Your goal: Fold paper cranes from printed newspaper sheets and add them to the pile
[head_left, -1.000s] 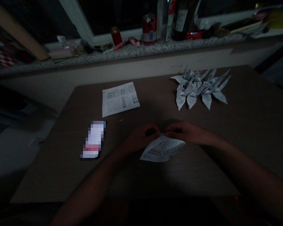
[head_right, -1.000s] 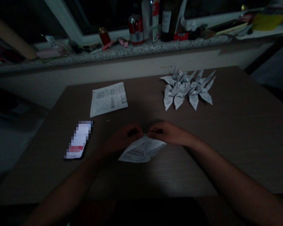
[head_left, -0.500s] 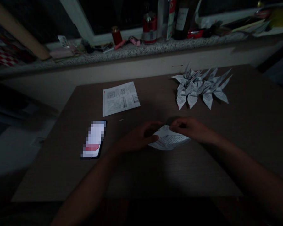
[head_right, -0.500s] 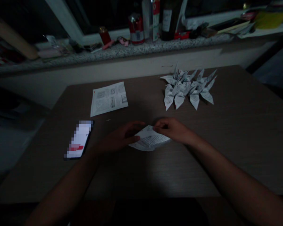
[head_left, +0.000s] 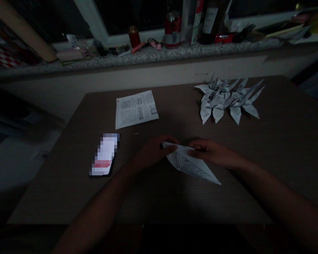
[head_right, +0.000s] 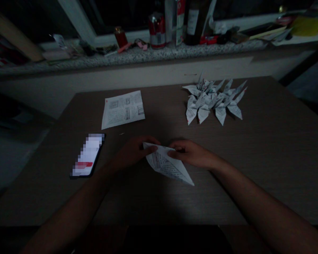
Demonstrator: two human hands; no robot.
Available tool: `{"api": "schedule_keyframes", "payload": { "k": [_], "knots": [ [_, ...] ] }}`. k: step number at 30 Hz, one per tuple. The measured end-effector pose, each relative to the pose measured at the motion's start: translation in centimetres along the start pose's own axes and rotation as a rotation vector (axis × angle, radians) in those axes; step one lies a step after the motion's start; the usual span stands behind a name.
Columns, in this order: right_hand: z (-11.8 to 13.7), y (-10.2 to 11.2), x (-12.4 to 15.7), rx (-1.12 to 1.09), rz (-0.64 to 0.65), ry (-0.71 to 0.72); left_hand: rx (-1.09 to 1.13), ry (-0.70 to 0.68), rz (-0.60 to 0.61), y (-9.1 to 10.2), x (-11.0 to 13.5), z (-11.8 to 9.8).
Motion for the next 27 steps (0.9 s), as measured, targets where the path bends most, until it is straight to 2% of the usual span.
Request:
{"api": "schedule_keyframes", "payload": {
  "k": [4, 9, 15, 27],
  "knots": [
    [-0.1, 0.0, 0.2, 0.031, -0.022, 0.002, -0.021, 0.027, -0.056, 0.2, -0.3, 0.1],
    [-0.2, 0.2, 0.4, 0.081, -0.043, -0.001, 0.053, 0.041, -0.04, 0.3, -0.4, 0.0],
    [-0.1, -0.1, 0.3, 0.146, -0.114, 0.05, -0.069, 0.008, -0.095, -0.1, -0.2, -0.2],
    [0.5, -1.2, 0.4, 0.316, -0.128, 0.092, -0.094, -0.004, -0.005, -1.6, 0.2, -1.1]
  ]
}}
Point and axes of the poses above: each hand's wrist, its own x-axis away from the middle knuckle, its own y-axis out of the back of the hand, z = x × y, the point moved 1 cm from there along -x, towards the middle knuckle, and after that the axes turned 2 degrees about -y, right-handed, at the moved point
